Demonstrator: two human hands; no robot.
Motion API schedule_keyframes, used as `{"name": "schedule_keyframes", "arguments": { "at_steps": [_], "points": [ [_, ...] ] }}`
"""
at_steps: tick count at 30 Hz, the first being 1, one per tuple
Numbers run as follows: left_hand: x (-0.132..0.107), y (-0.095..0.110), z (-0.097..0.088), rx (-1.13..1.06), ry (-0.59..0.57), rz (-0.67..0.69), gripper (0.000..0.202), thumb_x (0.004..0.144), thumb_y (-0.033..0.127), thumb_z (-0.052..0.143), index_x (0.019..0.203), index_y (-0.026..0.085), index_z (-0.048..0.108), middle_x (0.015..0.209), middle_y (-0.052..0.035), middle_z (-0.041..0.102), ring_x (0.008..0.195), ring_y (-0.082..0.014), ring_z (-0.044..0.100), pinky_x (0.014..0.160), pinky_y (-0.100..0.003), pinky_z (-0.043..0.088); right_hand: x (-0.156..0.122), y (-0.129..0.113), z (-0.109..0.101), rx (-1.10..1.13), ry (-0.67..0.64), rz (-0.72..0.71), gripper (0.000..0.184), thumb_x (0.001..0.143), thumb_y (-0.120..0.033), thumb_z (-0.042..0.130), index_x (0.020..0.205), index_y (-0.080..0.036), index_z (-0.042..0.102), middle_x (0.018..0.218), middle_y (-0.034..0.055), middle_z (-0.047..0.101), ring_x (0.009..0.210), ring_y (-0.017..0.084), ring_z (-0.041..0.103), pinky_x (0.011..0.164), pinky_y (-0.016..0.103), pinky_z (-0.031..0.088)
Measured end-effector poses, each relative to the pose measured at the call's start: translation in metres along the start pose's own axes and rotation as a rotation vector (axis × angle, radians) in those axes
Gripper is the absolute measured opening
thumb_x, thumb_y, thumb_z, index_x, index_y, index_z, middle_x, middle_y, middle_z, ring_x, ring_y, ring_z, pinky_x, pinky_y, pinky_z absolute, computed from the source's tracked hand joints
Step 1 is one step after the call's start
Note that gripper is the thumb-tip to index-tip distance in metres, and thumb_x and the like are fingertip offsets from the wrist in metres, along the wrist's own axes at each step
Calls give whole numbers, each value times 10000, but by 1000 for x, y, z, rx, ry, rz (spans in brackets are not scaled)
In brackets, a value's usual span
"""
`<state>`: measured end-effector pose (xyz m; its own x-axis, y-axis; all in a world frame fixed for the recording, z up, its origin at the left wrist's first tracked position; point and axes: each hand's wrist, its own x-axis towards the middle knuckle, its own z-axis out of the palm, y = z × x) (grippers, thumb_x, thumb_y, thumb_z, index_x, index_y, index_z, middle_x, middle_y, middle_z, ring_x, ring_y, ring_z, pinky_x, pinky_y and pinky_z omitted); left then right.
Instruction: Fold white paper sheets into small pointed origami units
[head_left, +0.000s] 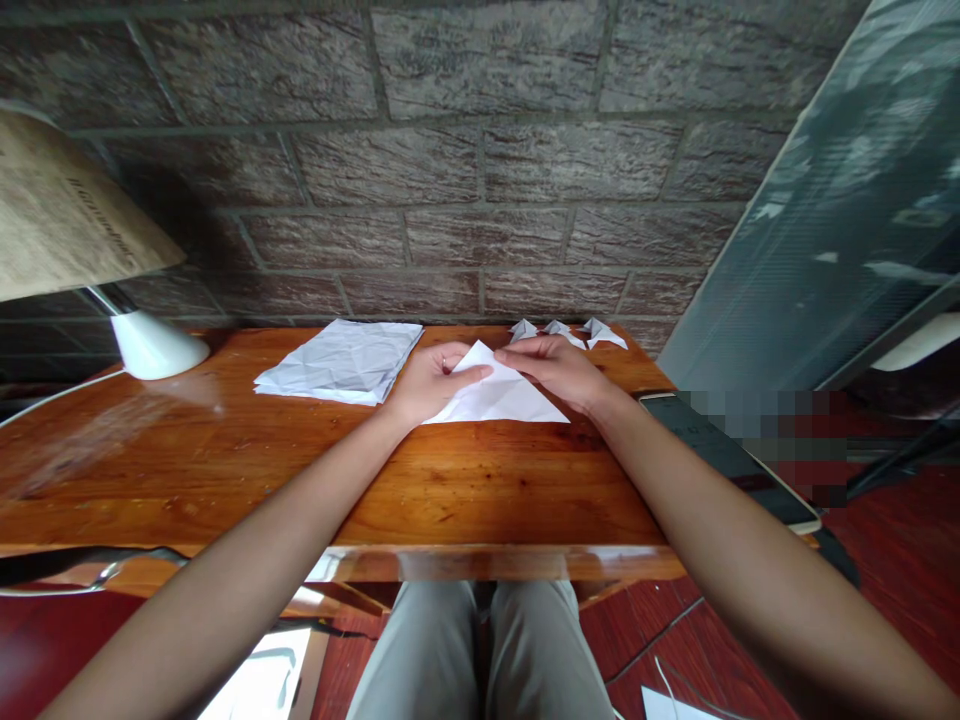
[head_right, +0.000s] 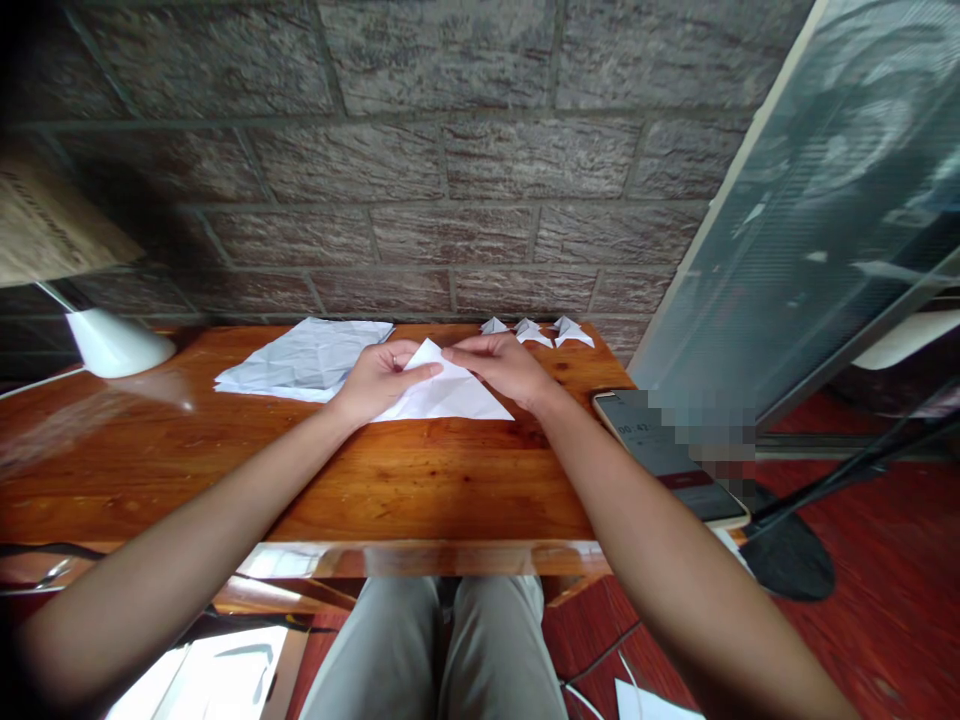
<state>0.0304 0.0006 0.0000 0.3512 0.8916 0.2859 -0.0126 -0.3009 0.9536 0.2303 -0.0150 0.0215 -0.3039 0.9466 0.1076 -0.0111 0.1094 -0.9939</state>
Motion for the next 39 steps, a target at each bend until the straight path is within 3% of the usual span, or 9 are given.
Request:
{"name": "schedule_keyframes", "arguments": {
  "at_steps": [8,17,26,33,39],
  "points": [
    [3,-2,-4,23,78,38,442,608,501,869,821,141,727,770,-33,744,652,-143,629,597,-237,479,4,6,-6,-62,-38,81,393,572,-398,892,878,-163,818,769,35,777,627,135,639,619,255,504],
    [3,-1,-5,126,104,78,443,643,545,833,805,144,734,773,-32,730,644,-141,603,566,-228,440,1,-1,0,-110,39,-5,355,517,-393,911,779,-173,815,747,34,777,588,148,646,556,263,506],
    [-1,2,-5,211,-32,-132,500,683,620,765,858,152,787,695,-6,722,577,-136,572,512,-220,396,3,-1,0,-98,90,-69,362,512,-395,912,776,-170,810,758,39,779,616,153,650,570,261,497],
    [3,-1,-8,110,-109,-147,487,512,457,904,880,158,793,867,-43,779,727,-189,660,703,-292,506,5,2,-2,-123,104,-81,339,532,-382,904,772,-165,803,718,32,762,604,147,638,568,264,483],
    [3,1,-7,75,-100,-180,487,478,412,921,865,147,787,843,-53,779,707,-197,659,690,-318,517,5,3,-2,-108,90,-71,363,526,-393,906,791,-170,800,753,31,770,609,145,645,560,259,488]
  ]
}}
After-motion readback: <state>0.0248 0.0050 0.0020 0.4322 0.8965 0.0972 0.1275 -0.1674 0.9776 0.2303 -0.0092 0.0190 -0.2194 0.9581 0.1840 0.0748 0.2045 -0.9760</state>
